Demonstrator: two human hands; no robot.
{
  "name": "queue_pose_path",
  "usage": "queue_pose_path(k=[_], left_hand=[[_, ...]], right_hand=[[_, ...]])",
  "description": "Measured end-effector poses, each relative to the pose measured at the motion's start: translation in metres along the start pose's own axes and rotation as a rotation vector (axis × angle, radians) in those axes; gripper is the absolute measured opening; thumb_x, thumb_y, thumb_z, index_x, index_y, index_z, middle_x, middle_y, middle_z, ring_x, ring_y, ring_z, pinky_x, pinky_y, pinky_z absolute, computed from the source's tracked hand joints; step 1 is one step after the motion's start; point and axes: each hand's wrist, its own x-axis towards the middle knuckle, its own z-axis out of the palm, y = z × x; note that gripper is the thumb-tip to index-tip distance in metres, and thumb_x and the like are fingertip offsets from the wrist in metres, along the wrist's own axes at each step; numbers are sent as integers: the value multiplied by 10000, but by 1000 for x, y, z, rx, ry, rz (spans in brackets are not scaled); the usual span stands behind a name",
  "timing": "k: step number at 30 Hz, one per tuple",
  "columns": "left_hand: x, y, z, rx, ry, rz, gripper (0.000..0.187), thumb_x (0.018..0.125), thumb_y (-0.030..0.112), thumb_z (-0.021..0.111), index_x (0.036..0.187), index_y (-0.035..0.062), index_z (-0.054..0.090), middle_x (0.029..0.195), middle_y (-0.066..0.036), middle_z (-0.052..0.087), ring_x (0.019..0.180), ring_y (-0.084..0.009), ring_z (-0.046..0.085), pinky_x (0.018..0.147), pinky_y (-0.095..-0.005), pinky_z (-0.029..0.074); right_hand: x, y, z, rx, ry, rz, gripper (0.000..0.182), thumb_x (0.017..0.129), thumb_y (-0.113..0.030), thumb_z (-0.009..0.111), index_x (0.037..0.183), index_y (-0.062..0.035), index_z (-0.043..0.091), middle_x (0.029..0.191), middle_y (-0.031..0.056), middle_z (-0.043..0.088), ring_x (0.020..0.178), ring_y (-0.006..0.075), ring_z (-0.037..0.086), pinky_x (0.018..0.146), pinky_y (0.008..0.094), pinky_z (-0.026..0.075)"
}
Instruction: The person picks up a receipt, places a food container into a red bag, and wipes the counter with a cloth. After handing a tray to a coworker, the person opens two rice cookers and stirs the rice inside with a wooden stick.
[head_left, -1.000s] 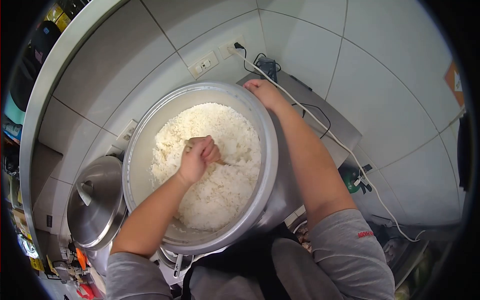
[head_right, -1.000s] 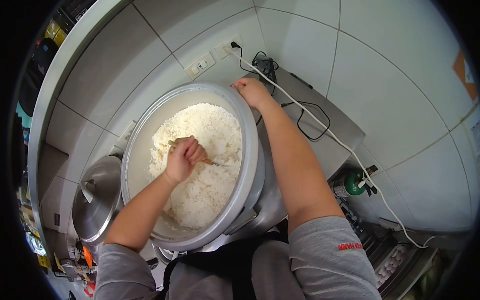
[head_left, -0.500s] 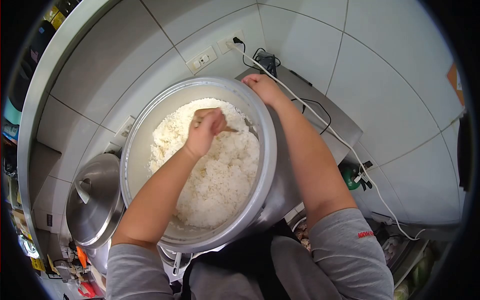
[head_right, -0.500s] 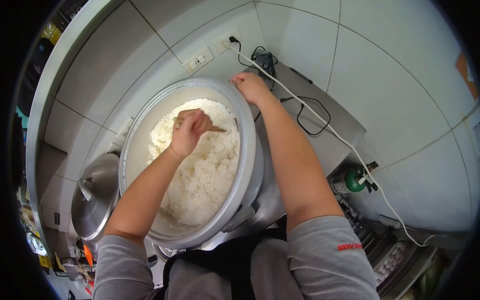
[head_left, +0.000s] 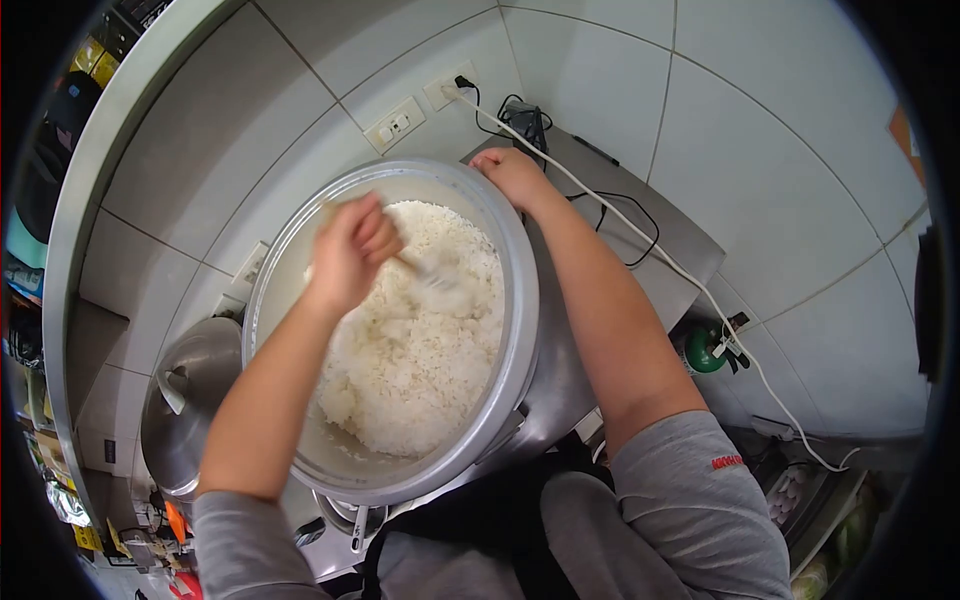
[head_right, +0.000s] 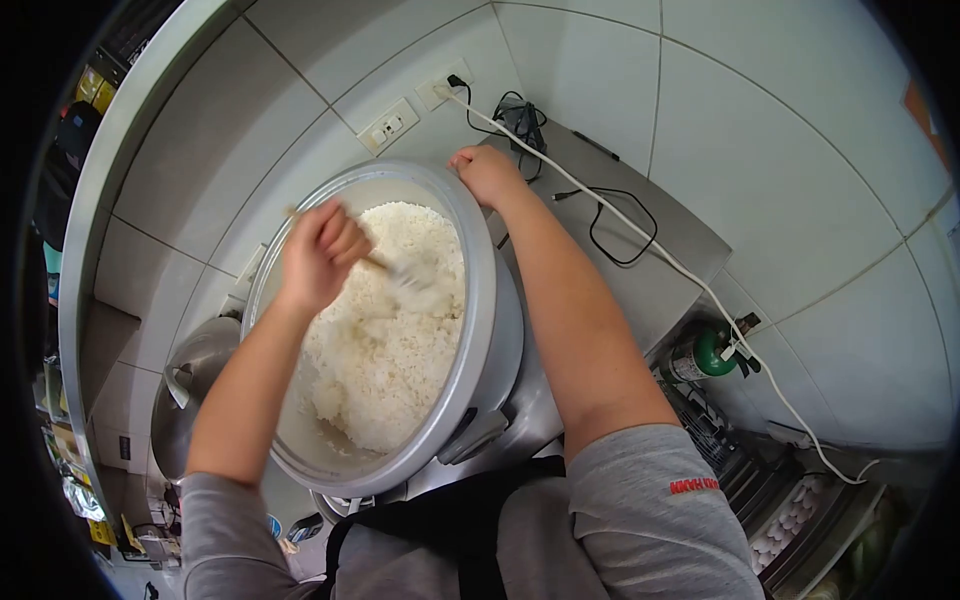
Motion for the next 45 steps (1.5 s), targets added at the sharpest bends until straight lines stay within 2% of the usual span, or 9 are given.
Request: queue_pose_path(k=[6,14,16,20,22,23,30,37,45], left_hand=[[27,-75,14,73,-104,-9,441,956,213,467,566,111,287,517,9,279,502,-130,276,509,-294,241],[-58,-17,-34,182,-59,-238,451,949,194,461,550,115,267,496,9,263,485,-125,234,508,-297,227],[-36,-5,-12,391,-97,-188,448,951,204,470,557,118,276,507,14,270,492,-121,243,509,-299,225],[27,-38,52,-140,-136,144,446,949,200,517,572,109,297,533,29,298,504,-108,270,511,-288,232],[28,-98,62,102,345,20,449,944,189,531,566,104,304,536,37,298,504,-100,268,508,-288,233],[14,-87,40,152,-164,9,460,947,212,526,550,104,321,526,33,302,501,-100,278,510,-296,249],[-63,-24,-27,41,-121,-244,468,957,186,477,538,125,279,487,17,259,456,-117,244,494,-304,256],[56,-35,2,95,-71,194,449,993,227,421,579,128,278,509,13,235,504,-143,240,562,-310,271],[-34,-63,-57,-94,162,-87,460,1008,281,347,577,155,242,498,22,216,483,-136,209,629,-324,337]], right_hand=[[0,0,-1,56,-20,16,307,935,-278,504,1027,-75,715,938,135,716,830,259,683,773,353,515],[-1,-2,0,37,-19,-2,307,939,-257,487,1034,-74,714,961,138,715,862,252,692,789,348,520],[-3,-6,-2,42,-5,45,306,939,-251,484,1035,-73,713,967,137,715,877,253,692,797,349,520],[-3,-5,-2,31,-23,30,303,939,-248,485,1045,-80,714,974,132,716,897,253,687,812,348,516],[-1,-2,-3,13,-30,28,302,940,-249,486,1046,-83,714,974,131,716,901,253,686,815,347,515],[1,2,-1,45,-36,7,301,941,-252,487,1045,-85,715,971,130,717,902,251,685,816,345,513],[-4,-8,-3,19,-24,42,294,936,-240,487,1023,-80,717,956,129,718,874,259,687,796,355,516],[-5,-7,-3,-2,11,5,295,932,-233,481,1001,-71,718,936,142,713,847,263,687,778,364,517],[-10,-13,-6,-4,0,8,308,938,-266,475,1009,-93,719,926,136,712,845,276,678,786,375,511]])
